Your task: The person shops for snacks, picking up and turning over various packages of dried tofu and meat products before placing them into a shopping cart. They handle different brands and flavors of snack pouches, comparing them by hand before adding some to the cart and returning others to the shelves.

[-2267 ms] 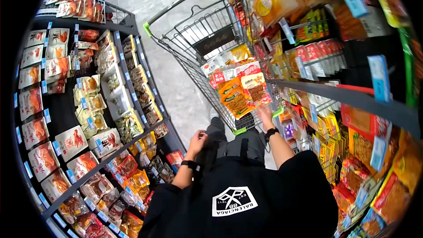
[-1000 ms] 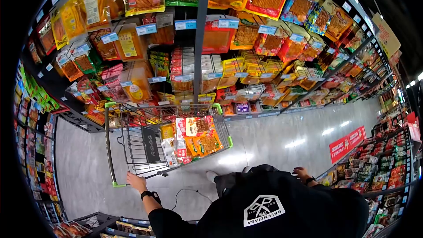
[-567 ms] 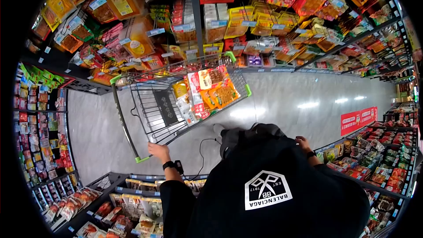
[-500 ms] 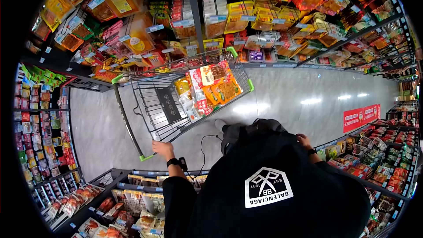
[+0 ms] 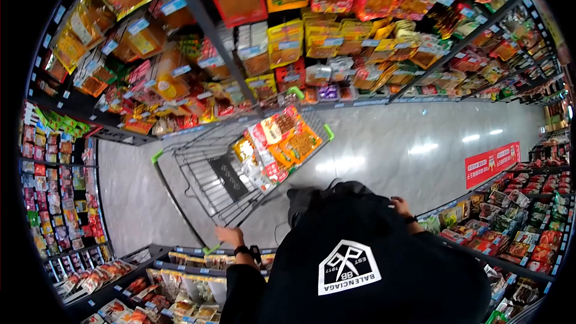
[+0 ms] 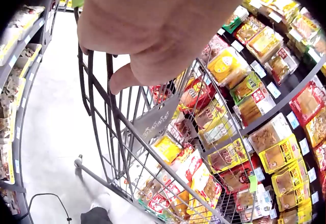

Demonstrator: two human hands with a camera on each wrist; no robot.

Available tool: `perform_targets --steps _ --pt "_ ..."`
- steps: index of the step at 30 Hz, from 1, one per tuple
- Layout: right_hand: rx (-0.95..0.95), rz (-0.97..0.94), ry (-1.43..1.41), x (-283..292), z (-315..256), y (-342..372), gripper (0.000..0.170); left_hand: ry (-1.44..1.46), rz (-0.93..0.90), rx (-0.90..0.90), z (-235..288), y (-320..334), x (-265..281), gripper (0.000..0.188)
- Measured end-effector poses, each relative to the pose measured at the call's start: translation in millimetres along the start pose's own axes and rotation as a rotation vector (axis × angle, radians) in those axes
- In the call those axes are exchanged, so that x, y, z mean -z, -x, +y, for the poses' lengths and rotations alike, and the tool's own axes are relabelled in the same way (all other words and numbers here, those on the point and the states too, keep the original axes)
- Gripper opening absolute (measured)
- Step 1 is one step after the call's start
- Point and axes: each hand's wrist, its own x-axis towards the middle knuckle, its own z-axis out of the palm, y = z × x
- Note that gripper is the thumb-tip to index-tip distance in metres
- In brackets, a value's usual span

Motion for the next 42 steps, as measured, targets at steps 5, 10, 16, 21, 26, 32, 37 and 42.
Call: perform_targets --steps 5,10,16,21,26,32,37,42 --pt "-0.01 0.009 0.068 37.8 -9.4 6.6 0.037 0.157 -0.025 0.007 18.3 60.4 16.6 0.092" --pt "0.001 0.039 -0.064 81.0 -12.6 -1.4 0.035 0.188 -0.076 -0.029 19.3 93.9 -11.8 0.087" --pt "-0.034 0.082 -0.142 114.3 -9.8 -2.8 0.03 0.256 -0.304 0.073 50.5 119.0 10.2 0.091" --pt "-0.013 0.062 -0.167 128.3 5.6 -20.0 0.029 0.524 -0.325 0.178 79.5 141.4 19.3 0.093" --pt "-0.006 0.017 -0.171 120.0 -15.5 -29.4 0.027 0.876 -0.274 0.161 107.6 149.3 17.0 0.096" --pt "0.07 -0.066 -0.019 102.5 -62.6 -38.5 0.034 1.01 -0.265 0.129 133.5 143.8 16.4 0.095" --pt "0.243 -0.106 0.072 85.2 -139.4 -77.0 0.037 1.018 -0.244 0.157 164.6 126.7 16.7 0.095" --pt "0.408 -0.159 0.15 41.0 -271.0 -90.6 0.036 1.025 -0.259 0.164 205.3 113.4 33.9 0.097"
